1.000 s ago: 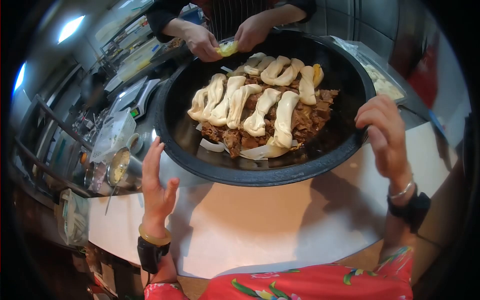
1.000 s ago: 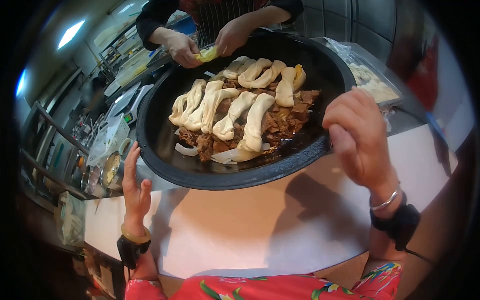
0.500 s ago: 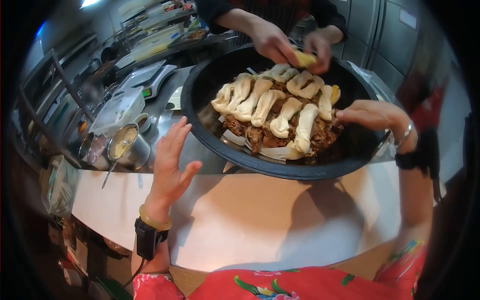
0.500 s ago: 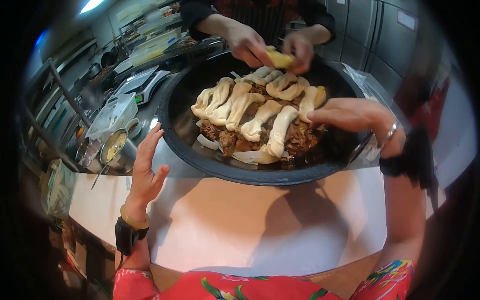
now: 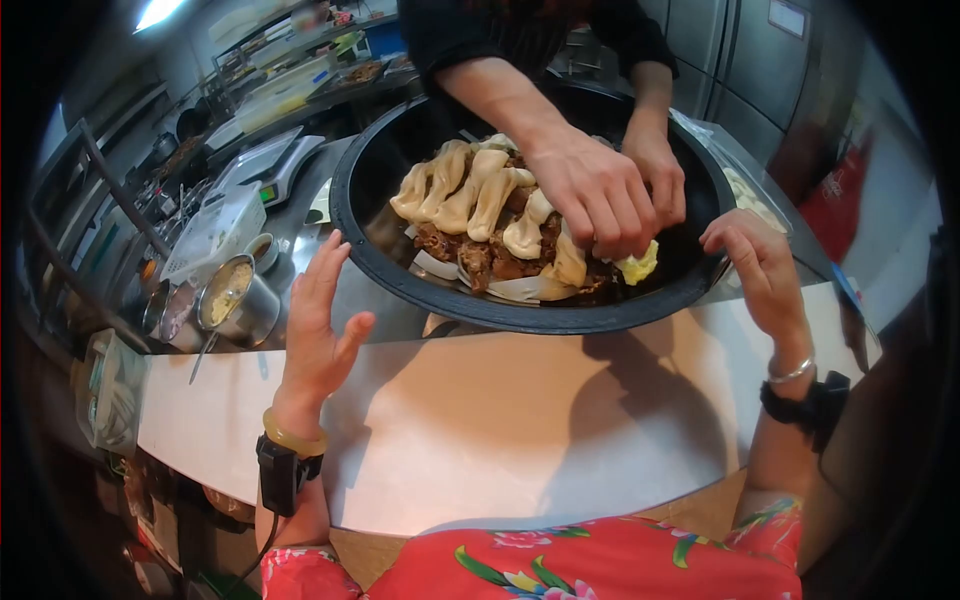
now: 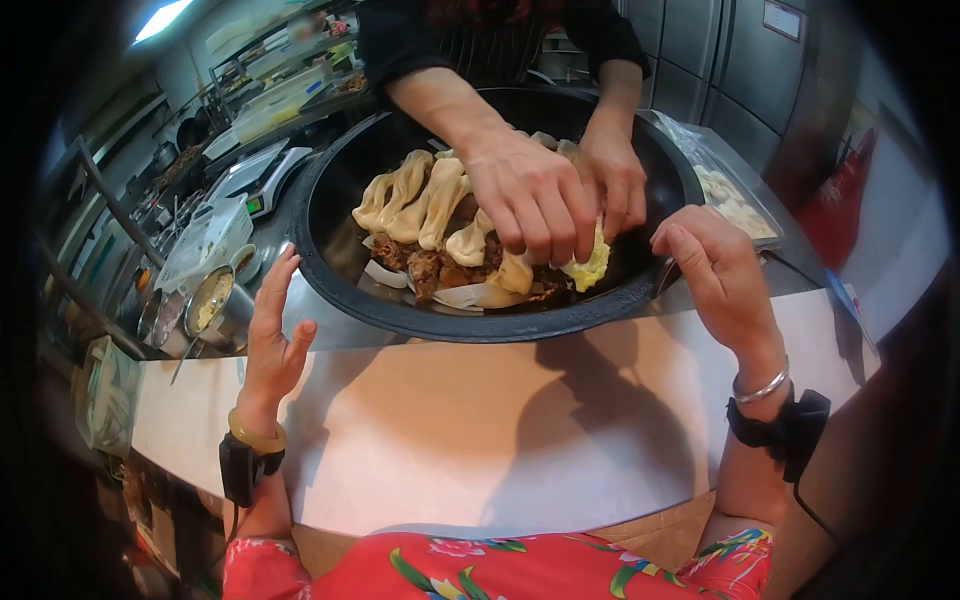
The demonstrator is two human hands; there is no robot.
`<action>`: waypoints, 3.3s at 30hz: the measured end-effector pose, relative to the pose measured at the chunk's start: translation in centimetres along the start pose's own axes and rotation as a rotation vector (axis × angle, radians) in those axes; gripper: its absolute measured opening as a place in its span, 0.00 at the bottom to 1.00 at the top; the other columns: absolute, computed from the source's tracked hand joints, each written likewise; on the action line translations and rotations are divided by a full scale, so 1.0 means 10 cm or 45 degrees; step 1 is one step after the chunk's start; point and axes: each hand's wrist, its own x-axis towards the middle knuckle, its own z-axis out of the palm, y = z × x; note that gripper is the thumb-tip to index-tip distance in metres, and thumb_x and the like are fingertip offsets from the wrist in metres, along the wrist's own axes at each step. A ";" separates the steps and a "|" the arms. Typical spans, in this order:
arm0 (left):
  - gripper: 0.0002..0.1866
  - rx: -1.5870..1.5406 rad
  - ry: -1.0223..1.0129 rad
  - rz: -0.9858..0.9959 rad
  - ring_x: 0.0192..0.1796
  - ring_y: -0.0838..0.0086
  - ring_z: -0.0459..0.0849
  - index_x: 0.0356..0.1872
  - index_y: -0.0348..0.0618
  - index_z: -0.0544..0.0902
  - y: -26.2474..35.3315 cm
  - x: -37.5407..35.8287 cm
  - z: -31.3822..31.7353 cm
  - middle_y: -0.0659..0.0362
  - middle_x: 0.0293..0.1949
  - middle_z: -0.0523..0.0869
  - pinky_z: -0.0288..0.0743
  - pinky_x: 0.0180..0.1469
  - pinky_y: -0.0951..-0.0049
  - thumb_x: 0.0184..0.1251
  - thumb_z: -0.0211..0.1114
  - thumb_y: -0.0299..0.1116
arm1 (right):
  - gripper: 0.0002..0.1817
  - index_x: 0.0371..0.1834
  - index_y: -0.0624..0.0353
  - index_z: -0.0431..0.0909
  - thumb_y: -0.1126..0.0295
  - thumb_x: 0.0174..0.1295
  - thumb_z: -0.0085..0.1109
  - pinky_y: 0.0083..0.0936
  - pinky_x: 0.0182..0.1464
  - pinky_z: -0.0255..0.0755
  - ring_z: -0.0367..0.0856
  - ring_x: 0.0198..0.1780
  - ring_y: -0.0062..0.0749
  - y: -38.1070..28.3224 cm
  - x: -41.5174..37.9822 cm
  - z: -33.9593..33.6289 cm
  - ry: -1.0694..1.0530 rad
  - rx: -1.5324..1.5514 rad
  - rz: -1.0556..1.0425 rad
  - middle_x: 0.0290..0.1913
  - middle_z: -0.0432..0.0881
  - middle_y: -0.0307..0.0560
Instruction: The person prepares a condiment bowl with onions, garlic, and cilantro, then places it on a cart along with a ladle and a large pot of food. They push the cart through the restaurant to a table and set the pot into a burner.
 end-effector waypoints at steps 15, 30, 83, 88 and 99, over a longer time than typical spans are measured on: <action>0.36 -0.048 0.014 0.064 0.66 0.56 0.63 0.63 0.38 0.64 -0.02 0.01 0.03 0.47 0.65 0.65 0.54 0.65 0.62 0.64 0.51 0.57 | 0.13 0.22 0.63 0.65 0.70 0.64 0.40 0.26 0.39 0.60 0.64 0.31 0.38 0.08 -0.06 0.17 0.260 -0.054 -0.191 0.25 0.66 0.47; 0.37 -0.058 0.002 0.045 0.67 0.55 0.61 0.64 0.38 0.63 -0.01 0.00 0.06 0.47 0.65 0.64 0.51 0.67 0.62 0.65 0.49 0.59 | 0.12 0.23 0.63 0.66 0.70 0.62 0.43 0.29 0.37 0.61 0.63 0.32 0.41 0.15 -0.09 0.20 0.342 -0.025 -0.217 0.25 0.65 0.48; 0.35 0.003 0.016 0.068 0.66 0.55 0.63 0.64 0.38 0.63 0.02 0.00 0.01 0.46 0.65 0.64 0.54 0.65 0.62 0.64 0.53 0.55 | 0.11 0.24 0.63 0.66 0.71 0.63 0.41 0.29 0.39 0.61 0.64 0.33 0.41 0.07 -0.09 0.19 0.295 -0.066 -0.245 0.27 0.66 0.48; 0.37 -0.043 0.013 0.038 0.66 0.56 0.63 0.64 0.39 0.63 0.01 -0.01 0.03 0.49 0.66 0.64 0.55 0.65 0.64 0.63 0.53 0.57 | 0.11 0.25 0.63 0.66 0.71 0.64 0.41 0.27 0.39 0.61 0.65 0.33 0.40 0.10 -0.09 0.19 0.291 -0.073 -0.251 0.27 0.66 0.48; 0.36 -0.076 0.017 0.055 0.67 0.57 0.62 0.64 0.40 0.63 -0.01 0.00 0.04 0.49 0.66 0.64 0.54 0.66 0.64 0.63 0.53 0.57 | 0.12 0.25 0.63 0.66 0.69 0.63 0.42 0.28 0.42 0.62 0.67 0.36 0.41 0.10 -0.10 0.19 0.293 -0.082 -0.217 0.29 0.68 0.49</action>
